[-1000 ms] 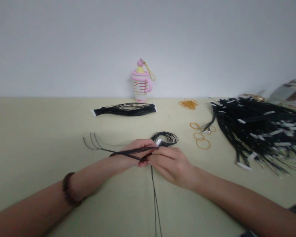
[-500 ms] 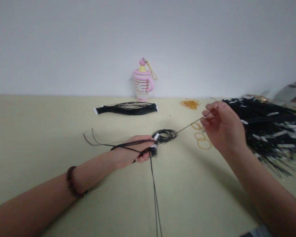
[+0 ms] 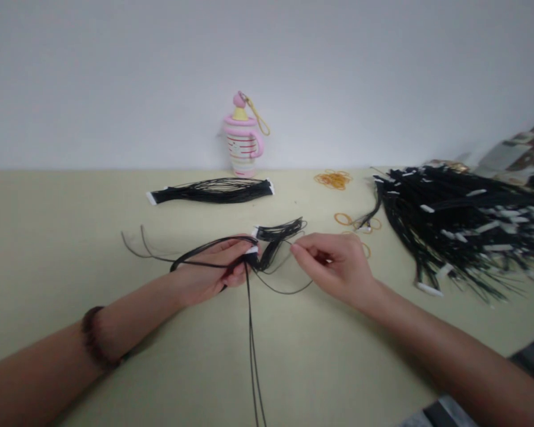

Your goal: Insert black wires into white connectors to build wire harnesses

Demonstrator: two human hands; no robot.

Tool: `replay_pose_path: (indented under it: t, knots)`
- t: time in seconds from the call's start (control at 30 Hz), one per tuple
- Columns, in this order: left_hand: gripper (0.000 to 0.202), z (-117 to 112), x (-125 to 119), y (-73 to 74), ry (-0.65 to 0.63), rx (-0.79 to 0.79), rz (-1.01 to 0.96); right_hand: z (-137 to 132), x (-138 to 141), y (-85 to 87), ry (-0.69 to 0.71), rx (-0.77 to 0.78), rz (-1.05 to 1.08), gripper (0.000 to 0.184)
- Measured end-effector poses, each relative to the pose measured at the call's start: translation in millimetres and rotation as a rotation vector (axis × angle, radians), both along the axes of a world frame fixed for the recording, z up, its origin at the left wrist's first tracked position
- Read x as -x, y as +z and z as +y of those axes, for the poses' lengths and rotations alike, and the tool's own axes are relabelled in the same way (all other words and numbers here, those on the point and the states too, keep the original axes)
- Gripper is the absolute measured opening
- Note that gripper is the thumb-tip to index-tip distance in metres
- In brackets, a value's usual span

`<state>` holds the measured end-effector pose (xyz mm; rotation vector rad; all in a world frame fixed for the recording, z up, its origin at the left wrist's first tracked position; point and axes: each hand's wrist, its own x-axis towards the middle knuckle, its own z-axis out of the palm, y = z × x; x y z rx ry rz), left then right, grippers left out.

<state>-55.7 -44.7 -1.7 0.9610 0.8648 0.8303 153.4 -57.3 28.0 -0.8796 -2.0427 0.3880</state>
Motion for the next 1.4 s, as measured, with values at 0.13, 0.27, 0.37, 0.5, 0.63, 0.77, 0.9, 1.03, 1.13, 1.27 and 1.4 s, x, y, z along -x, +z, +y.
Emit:
replay_pose_path:
  t: [0.13, 0.27, 0.37, 0.5, 0.63, 0.77, 0.9, 1.03, 1.13, 1.27, 1.4]
  knots:
    - [0.017, 1.0, 2.2, 0.4, 0.032, 0.020, -0.026, -2.9, 2.1, -5.7, 0.050, -0.016, -0.067, 0.025]
    - [0.017, 0.2, 2.7, 2.2, 0.079, 0.048, -0.010, -0.8, 0.7, -5.4, 0.049, -0.008, -0.054, 0.023]
    - [0.015, 0.9, 3.4, 2.1, 0.091, 0.064, -0.004, -0.2, 0.2, -5.4, 0.057, -0.024, -0.046, 0.021]
    - [0.014, 3.0, 4.9, -0.5, 0.094, 0.079, -0.012, -0.1, 0.8, -6.2, 0.077, -0.059, -0.053, 0.023]
    - [0.012, 2.0, 4.4, -0.3, 0.089, 0.091, -0.012, -0.3, 1.3, -5.2, 0.077, -0.053, -0.064, 0.022]
    - [0.011, -1.1, 1.4, 3.6, 0.117, 0.070, 0.011, -0.4, 1.2, -3.7, 0.077, -0.030, -0.076, 0.021]
    - [0.011, -2.3, -0.2, 5.0, 0.149, 0.059, 0.022, 0.0, 0.9, -2.7, 0.063, -0.042, -0.068, 0.020]
    - [0.012, -1.9, 0.0, 3.8, 0.152, 0.043, 0.031, 0.4, 0.6, -2.3, 0.065, -0.050, -0.064, 0.020]
    - [0.012, -1.1, 0.7, 2.7, 0.146, 0.036, 0.034, 0.5, 0.7, -2.9, 0.074, -0.059, -0.061, 0.019]
    - [0.012, 0.0, 2.2, 1.7, 0.139, 0.045, 0.036, 0.9, 1.0, -4.1, 0.079, -0.064, -0.056, 0.019]
    - [0.013, 0.1, 2.8, 0.9, 0.145, 0.043, 0.063, 1.5, 1.0, -4.5, 0.083, -0.047, -0.073, 0.019]
